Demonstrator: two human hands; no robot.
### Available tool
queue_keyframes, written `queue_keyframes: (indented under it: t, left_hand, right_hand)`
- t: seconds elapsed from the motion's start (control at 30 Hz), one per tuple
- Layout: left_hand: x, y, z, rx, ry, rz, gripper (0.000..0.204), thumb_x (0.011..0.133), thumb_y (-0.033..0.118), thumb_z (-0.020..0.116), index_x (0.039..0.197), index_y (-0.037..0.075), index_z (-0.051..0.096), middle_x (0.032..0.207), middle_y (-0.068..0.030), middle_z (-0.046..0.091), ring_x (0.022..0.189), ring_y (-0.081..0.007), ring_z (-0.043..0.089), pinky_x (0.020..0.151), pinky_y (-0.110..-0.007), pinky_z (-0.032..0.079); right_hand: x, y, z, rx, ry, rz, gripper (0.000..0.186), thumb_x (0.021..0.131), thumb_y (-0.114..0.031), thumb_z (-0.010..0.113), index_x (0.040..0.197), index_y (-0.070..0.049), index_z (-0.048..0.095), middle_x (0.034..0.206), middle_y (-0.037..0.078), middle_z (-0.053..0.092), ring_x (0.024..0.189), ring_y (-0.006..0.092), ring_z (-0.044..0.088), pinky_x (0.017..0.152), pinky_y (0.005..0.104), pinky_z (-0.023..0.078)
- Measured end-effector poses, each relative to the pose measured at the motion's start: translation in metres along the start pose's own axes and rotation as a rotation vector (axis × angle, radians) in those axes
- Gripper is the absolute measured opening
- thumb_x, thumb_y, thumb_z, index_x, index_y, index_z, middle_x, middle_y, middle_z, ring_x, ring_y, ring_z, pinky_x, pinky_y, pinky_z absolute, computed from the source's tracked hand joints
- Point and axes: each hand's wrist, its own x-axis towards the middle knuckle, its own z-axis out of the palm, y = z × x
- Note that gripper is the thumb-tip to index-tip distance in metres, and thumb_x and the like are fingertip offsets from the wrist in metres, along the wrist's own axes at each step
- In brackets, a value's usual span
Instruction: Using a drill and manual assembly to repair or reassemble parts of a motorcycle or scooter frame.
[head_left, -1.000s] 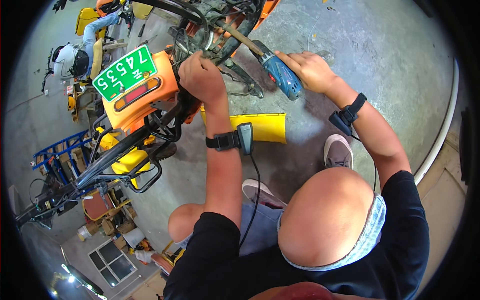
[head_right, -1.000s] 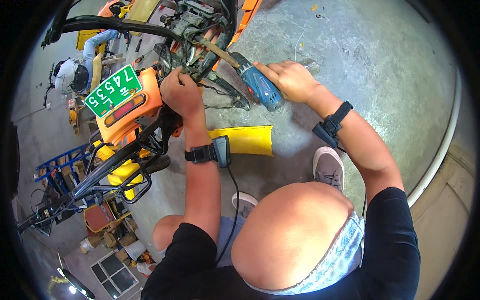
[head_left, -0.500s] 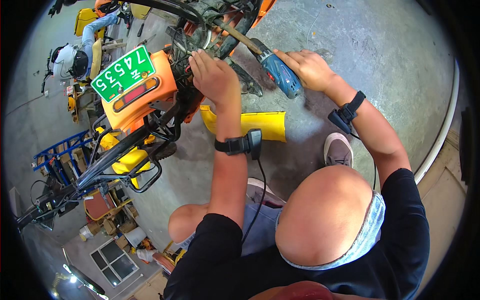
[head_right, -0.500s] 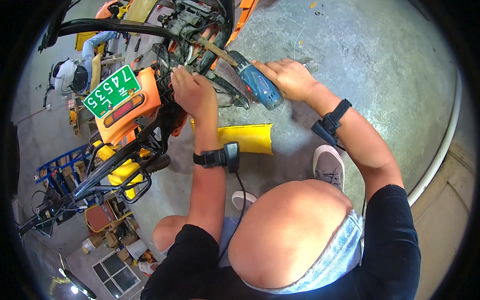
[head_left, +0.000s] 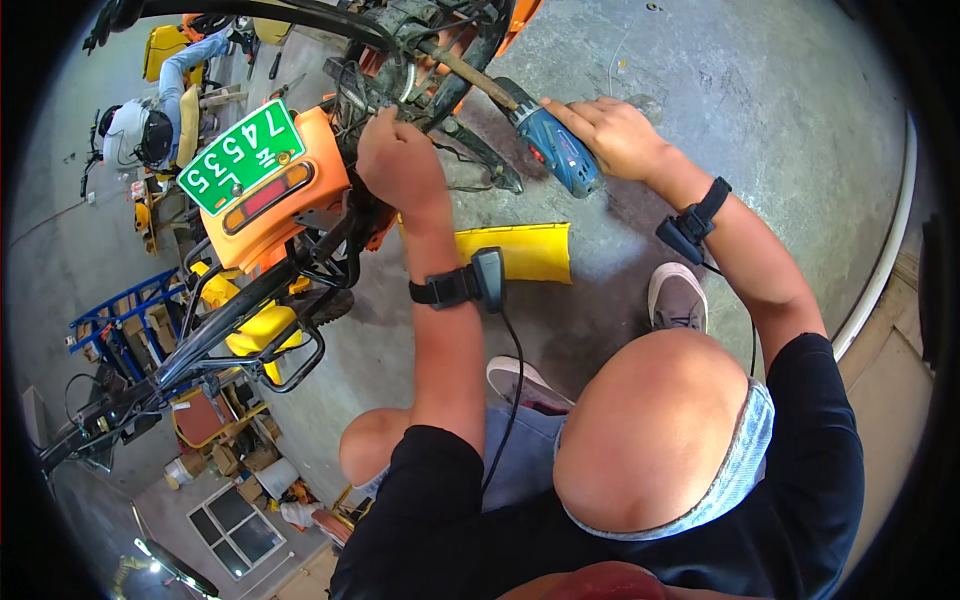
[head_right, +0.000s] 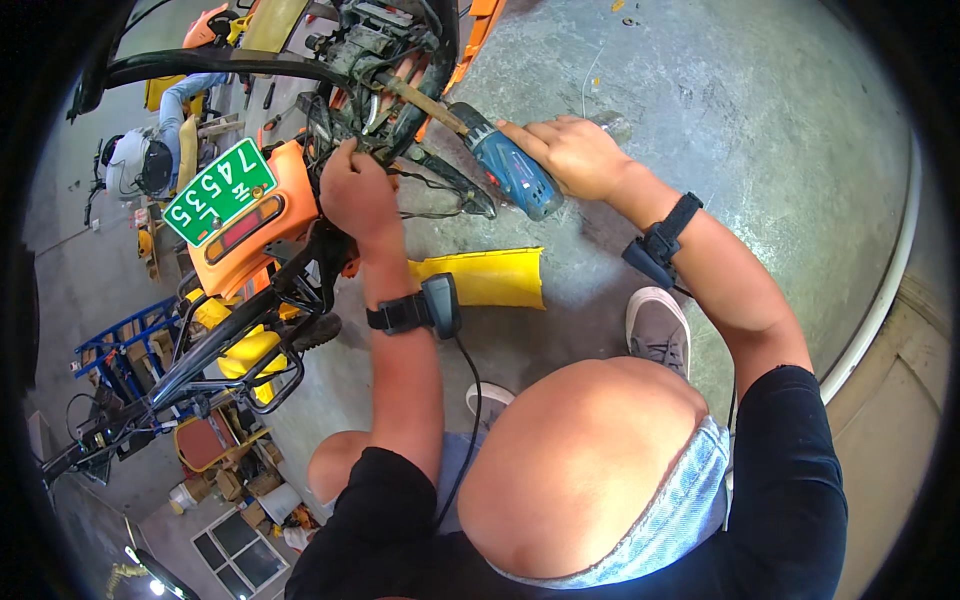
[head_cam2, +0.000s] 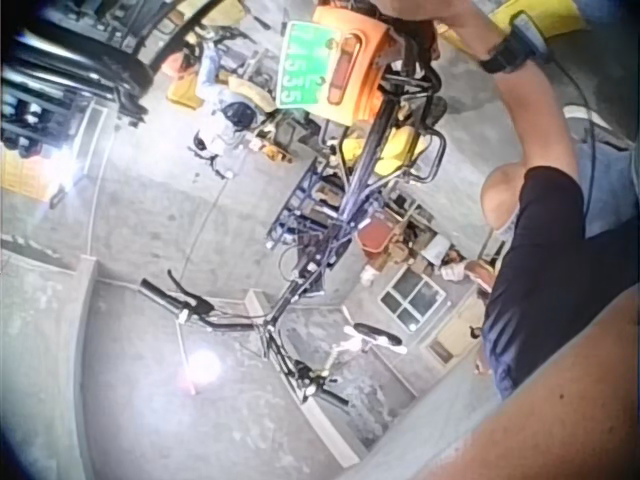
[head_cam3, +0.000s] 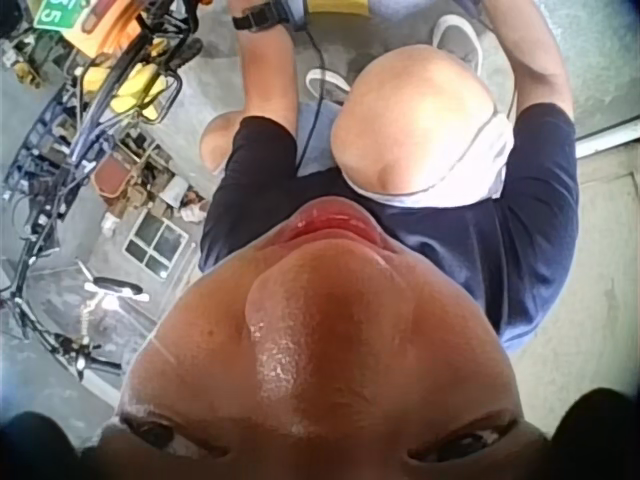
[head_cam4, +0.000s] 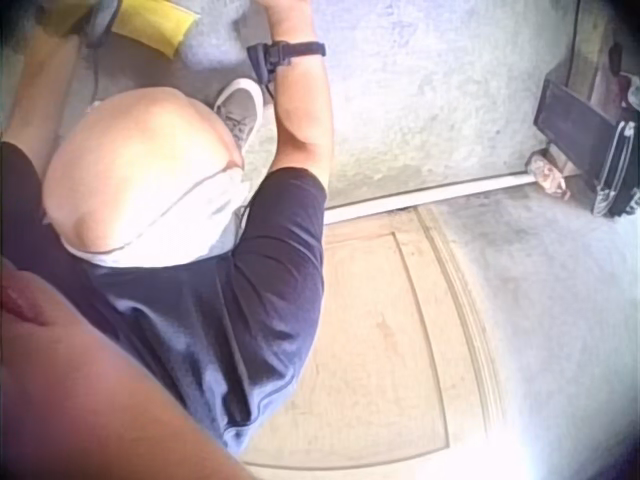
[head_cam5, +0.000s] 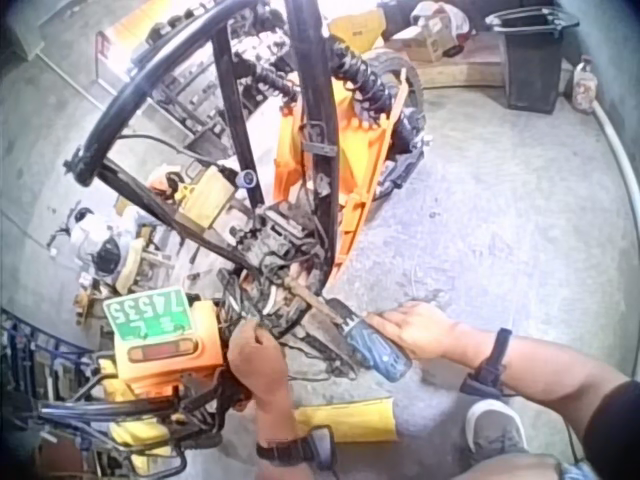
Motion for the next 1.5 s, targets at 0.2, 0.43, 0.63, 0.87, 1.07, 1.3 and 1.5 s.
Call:
queue_keyframes:
  t: [0.2,0.43,0.63,0.87,1.07,1.3,1.5]
  left_hand:
    - [-0.006,0.014,-0.001,0.188,-0.018,0.206,0.023,0.078,0.004,0.052,0.093,-0.005,0.067,0.100,-0.0209,0.067,0.097,-0.0333,0.064,0.082,-0.039,0.052]
    - [-0.029,0.023,0.008,0.290,-0.087,0.112,0.048,0.086,0.021,0.051,0.123,-0.008,0.052,0.128,-0.0249,0.054,0.125,-0.0349,0.047,0.096,-0.047,0.041]
    - [-0.031,0.037,0.004,0.201,-0.133,0.085,0.054,0.088,0.024,0.051,0.130,-0.009,0.045,0.131,-0.0287,0.049,0.130,-0.0391,0.040,0.103,-0.049,0.035]
    - [-0.017,0.027,-0.006,-0.095,0.117,-0.072,0.031,0.088,0.015,0.051,0.109,-0.009,0.050,0.102,-0.0232,0.054,0.095,-0.0382,0.051,0.087,-0.048,0.039]
    - [-0.077,0.062,0.015,-0.426,0.014,-0.269,0.023,0.094,0.016,0.046,0.104,-0.004,0.050,0.098,-0.0135,0.054,0.084,-0.0219,0.053,0.074,-0.033,0.045]
    - [-0.075,0.071,0.056,-0.952,-0.793,-0.427,0.035,0.094,0.022,0.052,0.121,0.000,0.052,0.110,-0.0099,0.059,0.092,-0.0181,0.058,0.082,-0.028,0.048]
    - [-0.047,0.059,0.078,-1.951,-0.646,-1.271,0.038,0.095,0.032,0.048,0.126,0.009,0.052,0.134,-0.0128,0.047,0.128,-0.0281,0.041,0.106,-0.045,0.035]
  right_hand:
    - [-0.003,-0.002,0.003,0.009,-0.037,0.041,0.068,0.074,-0.011,0.060,0.138,-0.005,0.040,0.090,0.010,0.061,0.080,0.0309,0.061,0.075,0.0383,0.048]
    - [0.001,-0.002,0.005,0.012,-0.017,0.030,0.067,0.074,-0.011,0.059,0.138,-0.005,0.040,0.090,0.011,0.061,0.079,0.0323,0.061,0.075,0.0389,0.048]
    - [-0.003,0.001,0.002,0.007,0.009,0.020,0.067,0.073,-0.011,0.060,0.137,-0.004,0.041,0.089,0.011,0.061,0.079,0.0323,0.061,0.073,0.0398,0.049]
    - [-0.006,0.000,0.004,0.006,0.032,0.037,0.064,0.073,-0.014,0.061,0.135,-0.003,0.045,0.083,0.010,0.064,0.075,0.0297,0.064,0.068,0.0385,0.051]
    - [-0.003,0.013,-0.003,-0.007,0.017,-0.031,0.059,0.077,-0.017,0.056,0.135,-0.006,0.046,0.080,0.009,0.063,0.072,0.0295,0.064,0.067,0.0390,0.051]
    - [0.004,0.041,-0.009,0.037,0.034,-0.128,0.052,0.079,-0.016,0.055,0.130,-0.007,0.049,0.081,0.009,0.062,0.075,0.0315,0.063,0.069,0.0398,0.050]
    - [0.000,0.037,-0.002,0.090,0.038,-0.091,0.051,0.079,-0.016,0.054,0.129,-0.005,0.050,0.079,0.009,0.061,0.073,0.0306,0.062,0.069,0.0392,0.050]
